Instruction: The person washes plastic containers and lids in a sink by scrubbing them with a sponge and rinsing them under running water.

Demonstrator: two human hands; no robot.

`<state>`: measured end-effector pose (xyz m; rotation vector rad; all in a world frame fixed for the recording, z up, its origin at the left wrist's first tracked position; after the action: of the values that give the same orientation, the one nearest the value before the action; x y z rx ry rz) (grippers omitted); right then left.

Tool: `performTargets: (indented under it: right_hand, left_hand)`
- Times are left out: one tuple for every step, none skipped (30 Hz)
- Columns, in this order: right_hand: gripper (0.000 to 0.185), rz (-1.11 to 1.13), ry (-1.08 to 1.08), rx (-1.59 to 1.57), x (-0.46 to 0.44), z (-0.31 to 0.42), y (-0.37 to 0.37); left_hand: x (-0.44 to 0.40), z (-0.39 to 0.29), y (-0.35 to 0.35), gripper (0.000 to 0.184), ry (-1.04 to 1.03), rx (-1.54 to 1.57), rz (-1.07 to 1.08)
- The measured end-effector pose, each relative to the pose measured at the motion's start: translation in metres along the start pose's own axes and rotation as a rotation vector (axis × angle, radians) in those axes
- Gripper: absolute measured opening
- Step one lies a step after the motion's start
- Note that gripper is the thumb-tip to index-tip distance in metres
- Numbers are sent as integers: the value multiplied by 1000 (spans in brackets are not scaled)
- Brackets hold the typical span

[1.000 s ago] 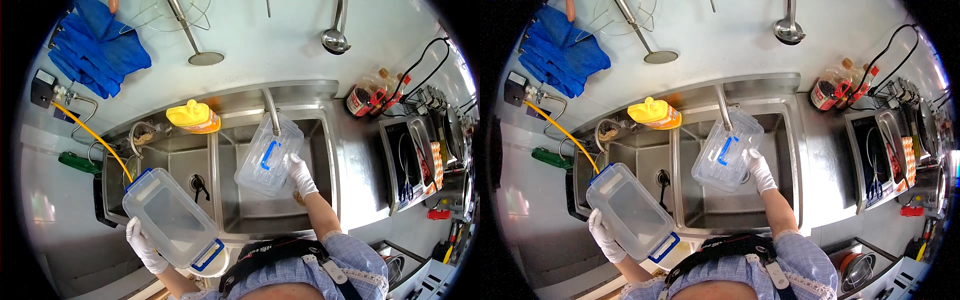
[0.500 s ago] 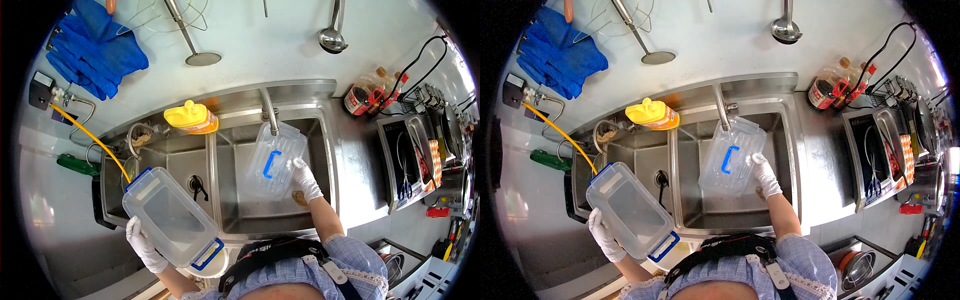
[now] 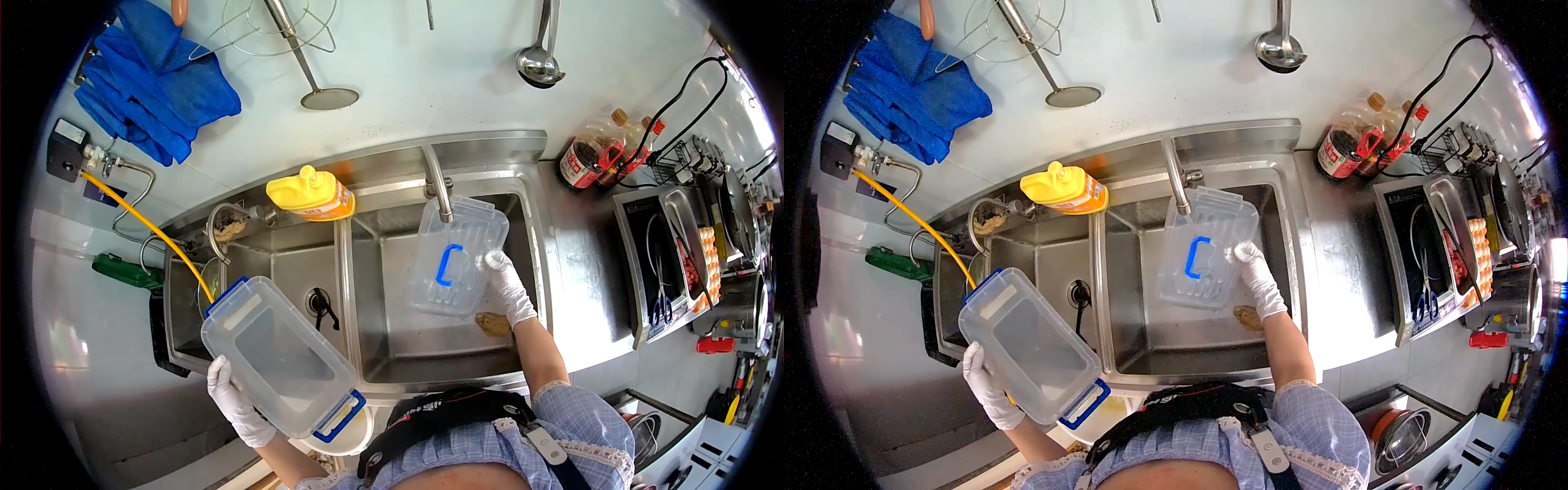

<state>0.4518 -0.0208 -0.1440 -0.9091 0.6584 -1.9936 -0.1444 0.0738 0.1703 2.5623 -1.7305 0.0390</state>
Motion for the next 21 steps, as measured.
performTargets:
  right_hand:
    - [10,0,-1,0,1,-2,-3]
    - [9,9,10,47,2,-3,-7]
    - [9,17,20,94,3,-4,-10]
    - [9,18,20,94,5,-6,-13]
    - [9,24,-6,134,8,-10,-16]
    - [8,31,-32,174,10,-14,-16]
    - [7,48,-4,236,13,-14,-18]
    - [7,50,-5,238,17,-16,-18]
    - [7,52,-27,212,21,-20,-15]
    - [7,54,-49,186,25,-23,-12]
    - [7,101,-22,170,29,-22,-14]
    - [7,100,-22,170,33,-22,-12]
    - [8,92,-24,163,37,-20,-9]
    - [8,84,-26,154,41,-19,-6]
    - [8,85,-25,154,43,-17,-4]
    - [9,85,-13,182,45,-14,-1]
    - [10,85,-3,211,47,-11,2]
    - [10,87,-1,211,48,-11,6]
    - [8,100,5,188,49,-10,8]
    - [8,112,11,166,49,-9,11]
    - [9,105,11,193,49,-8,12]
  left_hand:
    - [0,0,0,10,-3,11,2]
    - [0,0,0,10,-5,23,4]
    - [0,0,1,10,-6,23,4]
    - [-1,1,1,10,-1,32,4]
    - [-1,1,3,10,4,42,4]
    - [-3,3,4,10,4,43,2]
    - [-4,5,8,10,-4,52,-8]
    - [-5,6,11,11,-12,60,-18]
    - [-5,6,12,11,-11,61,-21]
    - [-5,7,12,11,4,64,-10]
    - [-5,8,11,11,19,67,1]
    - [-7,10,15,11,20,66,2]
    - [-10,14,18,12,30,65,28]
    - [-12,17,19,13,38,64,54]
    - [-11,16,17,13,37,65,55]
    - [-10,15,16,13,27,66,52]
    - [-9,13,15,13,17,67,49]
    - [-8,12,14,13,15,69,49]
    - [-8,12,13,13,20,70,54]
    - [-7,13,12,13,24,71,60]
    - [-7,13,12,13,24,71,61]
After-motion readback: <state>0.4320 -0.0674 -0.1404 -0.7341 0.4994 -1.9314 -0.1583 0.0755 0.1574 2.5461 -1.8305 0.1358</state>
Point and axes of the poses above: each hand's wrist, its own x-axis away from the middle knuckle, its own y-axis out of the back of the hand, z = x × y, the point moved 10 cm from there along -x, towards the middle knuckle
